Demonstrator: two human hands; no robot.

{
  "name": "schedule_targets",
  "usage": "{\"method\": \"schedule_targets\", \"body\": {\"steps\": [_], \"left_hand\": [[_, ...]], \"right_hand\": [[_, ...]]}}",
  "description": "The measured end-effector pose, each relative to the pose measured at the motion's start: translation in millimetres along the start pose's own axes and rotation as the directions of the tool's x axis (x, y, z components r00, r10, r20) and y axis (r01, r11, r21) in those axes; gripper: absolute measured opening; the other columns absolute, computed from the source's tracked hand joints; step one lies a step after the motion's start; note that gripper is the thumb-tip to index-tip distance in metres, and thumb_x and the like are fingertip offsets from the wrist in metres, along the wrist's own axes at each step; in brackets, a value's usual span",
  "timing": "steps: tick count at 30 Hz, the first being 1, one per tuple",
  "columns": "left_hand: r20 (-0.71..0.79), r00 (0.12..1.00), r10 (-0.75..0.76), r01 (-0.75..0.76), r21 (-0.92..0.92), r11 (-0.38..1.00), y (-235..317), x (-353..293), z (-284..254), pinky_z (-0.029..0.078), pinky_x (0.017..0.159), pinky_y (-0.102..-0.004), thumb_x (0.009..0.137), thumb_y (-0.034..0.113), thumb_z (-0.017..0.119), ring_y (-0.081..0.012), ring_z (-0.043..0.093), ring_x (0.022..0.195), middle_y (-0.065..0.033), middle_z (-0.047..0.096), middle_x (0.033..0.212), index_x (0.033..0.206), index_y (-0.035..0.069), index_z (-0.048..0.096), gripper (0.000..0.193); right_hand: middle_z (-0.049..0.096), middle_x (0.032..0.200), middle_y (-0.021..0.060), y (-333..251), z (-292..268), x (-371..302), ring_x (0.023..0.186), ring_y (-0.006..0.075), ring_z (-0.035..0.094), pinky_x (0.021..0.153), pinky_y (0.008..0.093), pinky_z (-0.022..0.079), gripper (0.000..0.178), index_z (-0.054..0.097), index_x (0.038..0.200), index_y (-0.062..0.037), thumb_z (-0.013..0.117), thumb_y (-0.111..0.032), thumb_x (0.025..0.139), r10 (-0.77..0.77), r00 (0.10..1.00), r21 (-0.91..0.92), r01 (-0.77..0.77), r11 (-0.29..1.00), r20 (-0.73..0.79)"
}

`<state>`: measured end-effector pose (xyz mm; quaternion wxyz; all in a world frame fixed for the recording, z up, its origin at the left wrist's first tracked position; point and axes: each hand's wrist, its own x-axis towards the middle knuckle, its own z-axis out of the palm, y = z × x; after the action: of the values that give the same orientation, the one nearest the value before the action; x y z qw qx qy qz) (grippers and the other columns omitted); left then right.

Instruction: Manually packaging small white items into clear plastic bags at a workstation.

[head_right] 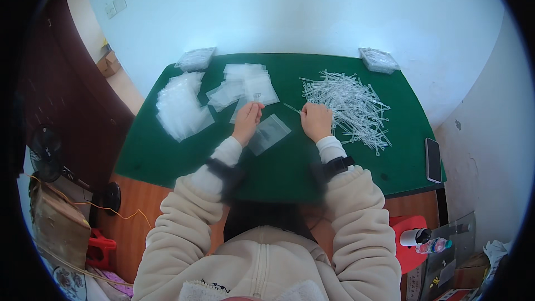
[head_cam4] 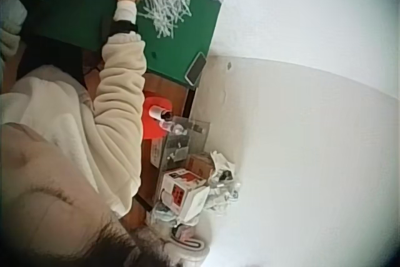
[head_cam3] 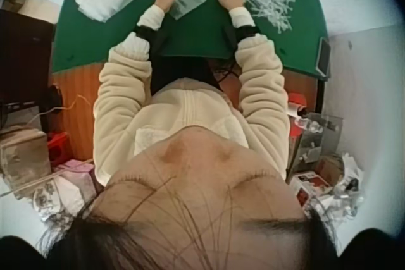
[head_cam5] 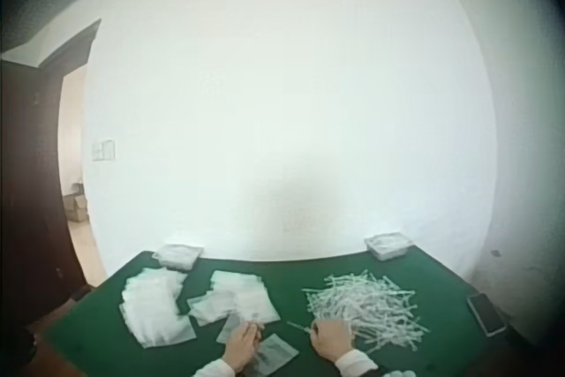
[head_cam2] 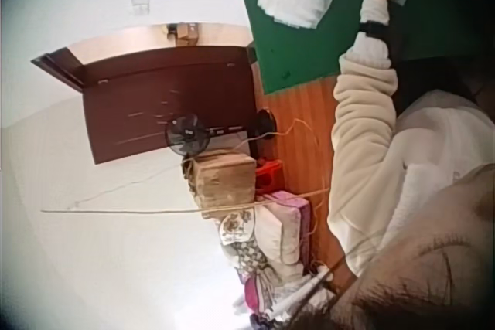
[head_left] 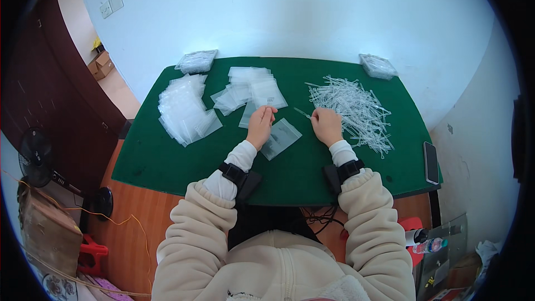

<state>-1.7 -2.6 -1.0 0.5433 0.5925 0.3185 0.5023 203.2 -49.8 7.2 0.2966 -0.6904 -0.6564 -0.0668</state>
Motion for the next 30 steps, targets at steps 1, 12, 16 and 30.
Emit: {"method": "schedule_targets", "body": {"steps": [1,12,16,30], "left_hand": [[0.002,1.0,0.0,0.0,0.001,1.0,-0.2,0.7,-0.5,0.031,0.053,-0.0179,0.094,0.02,0.04,-0.004,0.037,0.058,0.0038,0.042,0.068,0.09,0.005,0.054,0.022],[0.071,0.997,-0.009,0.001,0.113,0.994,-2.1,-0.2,-5.9,0.045,0.062,-0.0233,0.094,0.025,0.036,-0.0109,0.057,0.073,-0.0055,0.061,0.087,0.093,0.004,0.053,0.028],[0.268,0.957,-0.112,0.112,0.015,0.994,-12.6,-0.8,3.6,0.047,0.058,-0.0248,0.094,0.025,0.035,-0.0132,0.058,0.065,-0.0076,0.061,0.086,0.095,0.002,0.051,0.028],[0.484,0.85,-0.205,0.238,-0.007,0.971,5.7,-8.4,6.6,0.046,0.055,-0.0217,0.094,0.026,0.037,-0.0099,0.056,0.059,-0.0047,0.06,0.078,0.095,0.004,0.052,0.027]], "right_hand": [[0.06,0.075,0.0086,-4.0,-2.0,-0.1,0.081,0.0274,0.056,0.067,0.0421,0.041,0.008,0.061,0.074,-0.0101,0.059,-0.018,0.075,0.002,1.0,0.001,-0.002,1.0,-0.001],[0.054,0.077,0.0112,-27.7,-6.1,0.2,0.072,0.0267,0.053,0.064,0.0323,0.042,0.004,0.055,0.082,-0.0009,0.053,-0.001,0.079,-0.393,0.912,0.62,0.376,0.689,-0.117],[0.054,0.075,0.01,-24.9,-7.2,0.6,0.07,0.0243,0.054,0.061,0.0304,0.042,0.006,0.057,0.083,-0.0009,0.055,0.0,0.078,-0.439,0.89,0.601,0.418,0.681,-0.122],[0.061,0.072,0.0063,-28.3,-7.5,-3.7,0.066,0.0131,0.059,0.061,0.0235,0.047,0.013,0.059,0.086,-0.0001,0.064,-0.001,0.074,-0.154,0.984,0.71,0.169,0.683,-0.087]]}}
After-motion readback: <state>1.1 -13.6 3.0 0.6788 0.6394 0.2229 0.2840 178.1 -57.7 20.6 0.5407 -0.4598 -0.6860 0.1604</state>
